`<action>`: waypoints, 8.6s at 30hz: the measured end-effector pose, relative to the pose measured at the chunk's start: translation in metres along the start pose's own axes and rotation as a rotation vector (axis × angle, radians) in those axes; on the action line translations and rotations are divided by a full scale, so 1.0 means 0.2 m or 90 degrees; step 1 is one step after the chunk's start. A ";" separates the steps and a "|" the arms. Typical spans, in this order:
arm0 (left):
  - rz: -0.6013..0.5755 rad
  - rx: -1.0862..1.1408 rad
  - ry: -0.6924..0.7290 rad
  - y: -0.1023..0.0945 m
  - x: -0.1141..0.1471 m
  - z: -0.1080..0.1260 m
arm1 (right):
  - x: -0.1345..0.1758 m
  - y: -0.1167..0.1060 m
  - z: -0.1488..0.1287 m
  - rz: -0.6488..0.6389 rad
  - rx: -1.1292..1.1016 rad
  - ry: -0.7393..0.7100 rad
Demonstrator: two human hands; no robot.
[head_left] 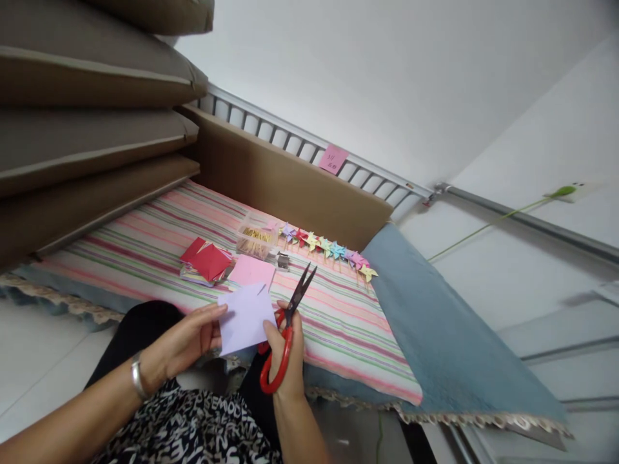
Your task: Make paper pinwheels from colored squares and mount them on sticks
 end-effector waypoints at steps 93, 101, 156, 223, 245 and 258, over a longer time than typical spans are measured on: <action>-0.010 -0.439 -0.003 -0.12 0.00 0.12 | 0.19 -0.28 0.00 -0.221 0.364 0.063; -0.132 -0.483 -0.041 0.06 0.01 -0.02 | -0.01 0.03 -0.06 -0.246 0.277 0.049; 0.032 -0.232 0.019 -0.10 0.02 0.06 | 0.37 -0.14 0.02 -0.345 0.445 0.283; -0.138 -0.333 -0.082 0.03 -0.02 -0.03 | 0.00 0.04 0.01 -0.222 0.223 0.080; 0.157 -0.197 0.081 -0.15 -0.04 0.04 | 0.18 -0.08 0.13 -0.200 0.203 0.162; 0.085 -0.243 0.049 -0.14 -0.02 0.10 | 0.33 -0.13 0.04 -0.355 0.438 0.259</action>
Point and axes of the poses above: each hand's wrist, its own x-axis away from the middle knuckle, its own y-axis out of the palm, z = x × y, the point moved 7 cm from there along -x, towards the middle knuckle, and after that the axes turned 3 degrees about -x, right-handed, at the moved point
